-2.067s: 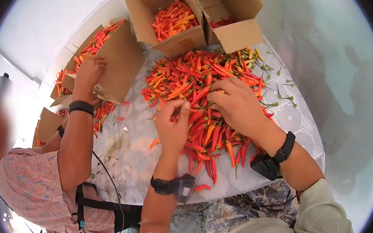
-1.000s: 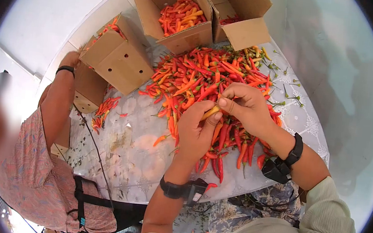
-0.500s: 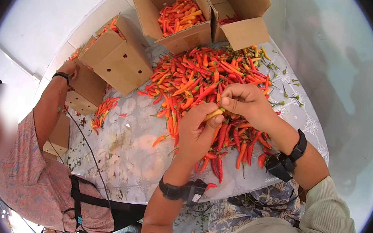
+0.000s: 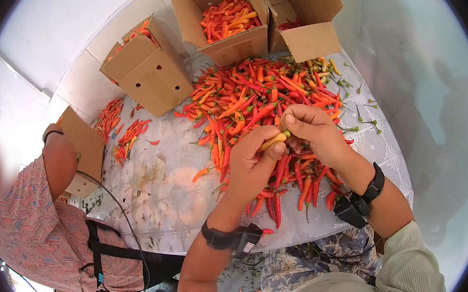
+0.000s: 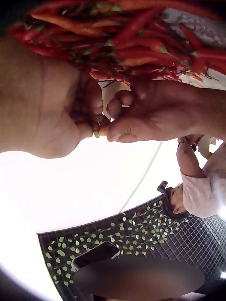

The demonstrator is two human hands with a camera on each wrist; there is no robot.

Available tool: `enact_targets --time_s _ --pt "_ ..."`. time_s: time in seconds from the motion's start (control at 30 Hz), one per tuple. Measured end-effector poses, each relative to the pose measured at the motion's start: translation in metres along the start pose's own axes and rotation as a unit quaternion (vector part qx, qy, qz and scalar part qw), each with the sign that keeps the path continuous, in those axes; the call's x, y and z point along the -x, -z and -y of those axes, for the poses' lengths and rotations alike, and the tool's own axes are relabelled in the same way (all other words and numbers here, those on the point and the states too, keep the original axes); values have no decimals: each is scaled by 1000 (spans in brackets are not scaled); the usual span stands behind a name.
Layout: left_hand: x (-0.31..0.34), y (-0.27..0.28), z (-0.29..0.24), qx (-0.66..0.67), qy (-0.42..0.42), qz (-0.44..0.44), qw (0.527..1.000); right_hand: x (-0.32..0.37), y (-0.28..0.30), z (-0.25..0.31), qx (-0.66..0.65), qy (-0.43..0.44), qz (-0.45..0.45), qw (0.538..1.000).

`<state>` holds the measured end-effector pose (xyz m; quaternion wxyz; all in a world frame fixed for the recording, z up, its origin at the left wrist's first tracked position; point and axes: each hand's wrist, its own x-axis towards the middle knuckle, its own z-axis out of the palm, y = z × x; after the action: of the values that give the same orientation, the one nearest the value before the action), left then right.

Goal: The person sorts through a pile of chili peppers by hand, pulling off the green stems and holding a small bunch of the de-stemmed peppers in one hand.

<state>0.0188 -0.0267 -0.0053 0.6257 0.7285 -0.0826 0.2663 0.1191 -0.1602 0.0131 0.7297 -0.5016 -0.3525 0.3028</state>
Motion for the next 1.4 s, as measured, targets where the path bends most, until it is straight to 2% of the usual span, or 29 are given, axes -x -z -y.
enact_targets --time_s 0.13,0.23,0.33,0.37,0.43,0.47,0.57,0.67,0.73,0.83,0.93,1.03,1.17,1.23,1.27,1.37,1.4 --pt "-1 4 -9 79 65 29 994 0 0 -2 -43 -21 -13 999" --pt "-2 10 -5 102 62 63 991 -5 12 -1 -141 0 -9 990" --pt "-4 3 -8 56 42 39 997 -4 21 0 -159 36 -142 976" --pt "-4 4 -9 60 61 38 996 -5 21 1 -106 75 -235 963" --pt "-4 7 -12 69 98 36 992 -8 18 5 2 148 -409 900" --pt "-4 7 -11 76 104 28 991 -14 15 7 33 218 -474 853" --pt "-5 7 -6 105 114 7 988 -14 22 9 177 305 -441 826" --pt "-6 7 -5 133 107 -4 985 -6 10 9 160 183 -207 948" --pt "-7 7 -5 131 105 0 986 -2 4 0 237 181 -66 952" --pt "-6 7 2 95 85 -6 992 2 -8 -3 208 134 -46 968" --pt "-7 6 -12 84 107 4 991 0 -4 -7 208 188 -117 953" --pt "-9 9 -13 21 87 -71 993 -2 2 -2 188 238 -236 923" --pt "-17 33 -9 13 59 -186 981 -10 21 9 151 307 -418 842" --pt "-18 46 1 -7 33 -241 970 -14 39 9 173 335 -470 798" --pt "-19 49 1 12 63 -273 960 -16 49 8 184 348 -494 775" --pt "-21 65 21 -11 77 -316 946 -21 77 3 201 303 -538 760" --pt "-22 69 26 -9 93 -326 941 -23 88 -1 201 269 -539 772"
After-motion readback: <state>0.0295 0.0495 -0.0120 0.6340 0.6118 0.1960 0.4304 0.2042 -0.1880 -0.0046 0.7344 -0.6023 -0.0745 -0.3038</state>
